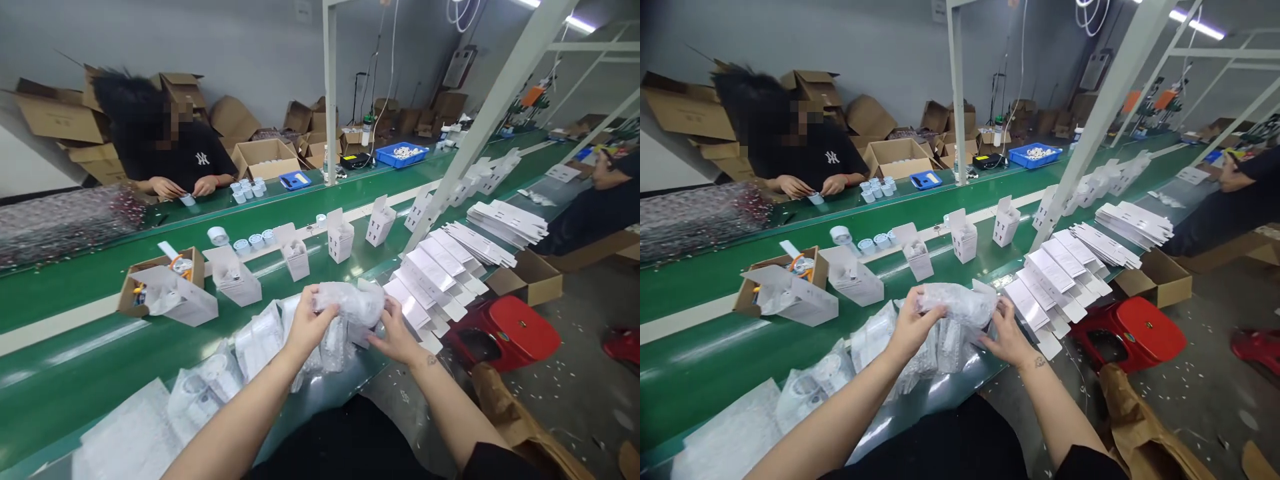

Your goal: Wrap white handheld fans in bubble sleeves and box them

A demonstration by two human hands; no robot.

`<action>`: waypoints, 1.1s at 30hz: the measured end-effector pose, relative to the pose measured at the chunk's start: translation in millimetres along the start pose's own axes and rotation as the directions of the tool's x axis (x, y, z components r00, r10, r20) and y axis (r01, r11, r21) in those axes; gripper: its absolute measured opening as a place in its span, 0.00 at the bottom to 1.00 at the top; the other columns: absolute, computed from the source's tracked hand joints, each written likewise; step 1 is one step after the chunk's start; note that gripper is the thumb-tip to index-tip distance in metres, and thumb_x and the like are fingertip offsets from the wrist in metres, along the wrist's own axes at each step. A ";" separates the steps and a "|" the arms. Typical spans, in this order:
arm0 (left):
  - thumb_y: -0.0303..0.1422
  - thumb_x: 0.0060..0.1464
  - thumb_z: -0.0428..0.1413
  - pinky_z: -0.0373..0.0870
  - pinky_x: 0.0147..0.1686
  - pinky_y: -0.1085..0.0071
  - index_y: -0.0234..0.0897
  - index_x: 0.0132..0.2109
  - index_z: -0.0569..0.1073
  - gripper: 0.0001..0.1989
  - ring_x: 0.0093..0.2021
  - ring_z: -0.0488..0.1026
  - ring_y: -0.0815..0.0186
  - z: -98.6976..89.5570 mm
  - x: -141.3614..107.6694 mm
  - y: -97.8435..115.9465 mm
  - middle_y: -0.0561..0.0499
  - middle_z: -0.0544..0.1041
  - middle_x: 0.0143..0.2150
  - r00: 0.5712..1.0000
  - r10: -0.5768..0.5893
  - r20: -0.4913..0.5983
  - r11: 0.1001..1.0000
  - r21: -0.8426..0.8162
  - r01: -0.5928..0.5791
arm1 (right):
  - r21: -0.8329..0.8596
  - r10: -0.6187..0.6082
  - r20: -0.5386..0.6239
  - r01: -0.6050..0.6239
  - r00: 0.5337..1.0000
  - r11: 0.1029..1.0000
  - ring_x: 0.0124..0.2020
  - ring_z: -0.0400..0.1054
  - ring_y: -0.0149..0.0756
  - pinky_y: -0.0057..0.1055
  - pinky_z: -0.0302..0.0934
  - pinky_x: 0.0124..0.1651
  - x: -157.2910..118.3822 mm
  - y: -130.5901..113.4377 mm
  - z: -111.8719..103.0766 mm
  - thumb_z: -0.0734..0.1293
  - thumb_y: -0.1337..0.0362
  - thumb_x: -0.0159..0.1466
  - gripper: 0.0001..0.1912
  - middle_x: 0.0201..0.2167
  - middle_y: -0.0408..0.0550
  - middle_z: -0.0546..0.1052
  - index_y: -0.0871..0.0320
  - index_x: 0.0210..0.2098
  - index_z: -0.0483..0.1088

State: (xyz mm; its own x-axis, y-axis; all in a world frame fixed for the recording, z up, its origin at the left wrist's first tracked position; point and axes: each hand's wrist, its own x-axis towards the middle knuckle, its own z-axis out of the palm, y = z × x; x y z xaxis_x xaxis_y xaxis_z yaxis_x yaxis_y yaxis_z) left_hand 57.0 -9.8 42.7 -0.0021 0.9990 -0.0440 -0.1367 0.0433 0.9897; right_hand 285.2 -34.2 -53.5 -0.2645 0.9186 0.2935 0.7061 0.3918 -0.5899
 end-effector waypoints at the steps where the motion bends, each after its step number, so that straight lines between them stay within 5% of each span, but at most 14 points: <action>1: 0.37 0.45 0.61 0.71 0.33 0.71 0.38 0.40 0.63 0.18 0.30 0.71 0.69 7.5 1.9 -5.9 0.57 0.70 0.30 0.999 0.024 -0.026 0.998 0.060 -0.022 | 0.018 -0.008 -0.017 0.009 1.000 1.000 0.61 0.55 0.53 0.52 0.54 0.63 -0.3 3.6 1.0 0.72 0.65 0.54 0.32 0.59 0.57 0.48 0.54 0.56 0.58; 5: 0.40 0.51 0.57 0.70 0.36 0.68 0.38 0.44 0.64 0.16 0.33 0.72 0.65 13.5 0.4 -6.8 0.54 0.71 0.34 0.983 0.168 -0.071 0.860 0.499 -0.111 | 0.116 -0.089 -0.016 0.090 0.996 0.989 0.57 0.61 0.48 0.48 0.61 0.58 -2.7 6.2 10.1 0.70 0.67 0.56 0.25 0.56 0.54 0.54 0.52 0.51 0.58; 7: 0.40 0.54 0.55 0.70 0.39 0.64 0.38 0.45 0.66 0.15 0.38 0.72 0.61 21.9 -5.8 -1.5 0.49 0.72 0.38 0.970 0.242 0.028 0.647 0.740 -0.182 | 0.160 -0.118 -0.016 0.119 0.993 0.980 0.58 0.60 0.47 0.47 0.61 0.58 -2.6 4.6 14.3 0.69 0.67 0.57 0.27 0.57 0.54 0.55 0.51 0.53 0.56; 9: 0.39 0.56 0.53 0.70 0.40 0.61 0.37 0.44 0.68 0.12 0.41 0.72 0.57 37.9 -11.6 2.4 0.44 0.72 0.41 0.958 0.196 0.209 0.416 0.867 -0.274 | 0.202 -0.127 -0.010 0.126 0.992 0.971 0.59 0.59 0.48 0.49 0.60 0.59 -1.9 5.9 16.1 0.69 0.67 0.57 0.33 0.57 0.56 0.56 0.51 0.57 0.51; 12: 0.39 0.58 0.50 0.71 0.35 0.62 0.37 0.43 0.70 0.12 0.38 0.73 0.56 61.1 -12.7 5.4 0.43 0.72 0.41 0.942 0.015 0.337 0.281 0.902 -0.327 | 0.255 -0.134 0.011 0.127 0.991 0.959 0.59 0.58 0.49 0.50 0.59 0.59 -2.0 15.0 13.9 0.69 0.66 0.57 0.36 0.56 0.57 0.58 0.53 0.59 0.47; 16: 0.31 0.56 0.51 0.70 0.44 0.64 0.40 0.51 0.69 0.15 0.47 0.71 0.59 69.2 -5.6 5.8 0.45 0.73 0.49 0.891 -0.014 0.454 0.368 0.831 -0.417 | 0.325 -0.123 -0.020 0.123 0.992 0.938 0.60 0.58 0.49 0.49 0.59 0.59 -4.6 28.1 6.7 0.68 0.67 0.57 0.34 0.56 0.58 0.59 0.53 0.58 0.48; 19: 0.24 0.52 0.52 0.67 0.49 0.57 0.40 0.51 0.71 0.19 0.52 0.68 0.53 68.9 -4.6 -1.4 0.43 0.72 0.52 0.827 -0.086 0.556 0.155 0.827 -0.540 | 0.399 -0.101 0.005 0.090 0.995 0.913 0.61 0.58 0.48 0.49 0.56 0.61 -5.5 30.8 2.9 0.68 0.68 0.56 0.32 0.58 0.57 0.60 0.53 0.56 0.51; 22: 0.29 0.54 0.54 0.61 0.52 0.45 0.41 0.56 0.69 0.21 0.57 0.63 0.45 69.2 -8.2 -16.0 0.43 0.71 0.56 0.834 -0.103 0.542 -0.067 0.833 -0.550 | 0.498 -0.074 0.039 0.045 0.996 0.866 0.62 0.57 0.47 0.46 0.56 0.61 -4.1 30.0 1.7 0.67 0.69 0.56 0.25 0.61 0.52 0.58 0.50 0.50 0.55; 26: 0.41 0.53 0.59 0.44 0.60 0.34 0.43 0.60 0.64 0.28 0.65 0.52 0.43 66.8 -14.7 -46.7 0.44 0.68 0.59 0.775 -0.117 0.621 -0.106 0.768 -0.631 | 0.565 -0.059 0.093 -0.004 0.994 0.825 0.64 0.55 0.44 0.44 0.59 0.60 -2.3 27.7 -3.4 0.66 0.70 0.58 0.27 0.64 0.52 0.56 0.48 0.53 0.54; 29: 0.38 0.57 0.54 0.44 0.57 0.30 0.46 0.55 0.70 0.18 0.65 0.52 0.43 68.0 -16.6 -70.7 0.43 0.68 0.58 0.789 -0.124 0.602 -0.130 0.778 -0.614 | 0.656 0.067 0.104 -0.120 0.992 0.745 0.63 0.57 0.44 0.42 0.64 0.57 -12.8 27.6 -12.3 0.66 0.66 0.59 0.26 0.63 0.52 0.58 0.48 0.54 0.55; 30: 0.36 0.59 0.52 0.44 0.57 0.29 0.46 0.53 0.71 0.15 0.65 0.52 0.43 70.0 -16.5 -75.6 0.44 0.68 0.58 0.795 -0.098 0.599 -0.131 0.784 -0.607 | 0.706 0.225 0.069 -0.207 0.972 0.677 0.60 0.61 0.44 0.40 0.66 0.54 -20.5 29.3 -15.2 0.67 0.64 0.59 0.26 0.61 0.52 0.62 0.48 0.54 0.56; 31: 0.34 0.61 0.50 0.44 0.57 0.29 0.46 0.51 0.73 0.13 0.65 0.52 0.44 72.4 -16.3 -77.8 0.45 0.69 0.57 0.795 -0.068 0.602 -0.125 0.786 -0.606 | 0.760 0.440 0.029 -0.306 0.898 0.574 0.55 0.67 0.43 0.38 0.70 0.49 -29.9 32.5 -17.7 0.69 0.61 0.57 0.26 0.56 0.52 0.67 0.49 0.52 0.57; 32: 0.32 0.61 0.49 0.43 0.58 0.30 0.45 0.48 0.74 0.12 0.65 0.52 0.44 74.9 -16.2 -76.9 0.46 0.70 0.55 0.791 -0.041 0.610 -0.115 0.784 -0.611 | 0.817 0.662 0.012 -0.389 0.749 0.425 0.48 0.71 0.42 0.35 0.72 0.43 -40.5 37.3 -19.4 0.71 0.58 0.55 0.26 0.49 0.49 0.72 0.51 0.50 0.59; 33: 0.31 0.61 0.49 0.43 0.58 0.30 0.44 0.45 0.76 0.12 0.65 0.52 0.44 76.6 -16.2 -72.6 0.46 0.71 0.53 0.784 -0.023 0.620 -0.099 0.779 -0.619 | 0.854 0.836 0.035 -0.451 0.548 0.260 0.39 0.74 0.39 0.31 0.73 0.36 -51.0 43.5 -20.4 0.74 0.56 0.51 0.28 0.40 0.46 0.74 0.52 0.47 0.61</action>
State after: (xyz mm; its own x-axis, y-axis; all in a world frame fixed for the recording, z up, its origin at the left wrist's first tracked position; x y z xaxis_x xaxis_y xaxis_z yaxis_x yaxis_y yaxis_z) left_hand 142.9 -28.5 -18.0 0.6154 0.7877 0.0274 0.7869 -0.6160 0.0355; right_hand 342.8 -65.1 -78.8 0.4220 0.8328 -0.3582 -0.2574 -0.2688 -0.9282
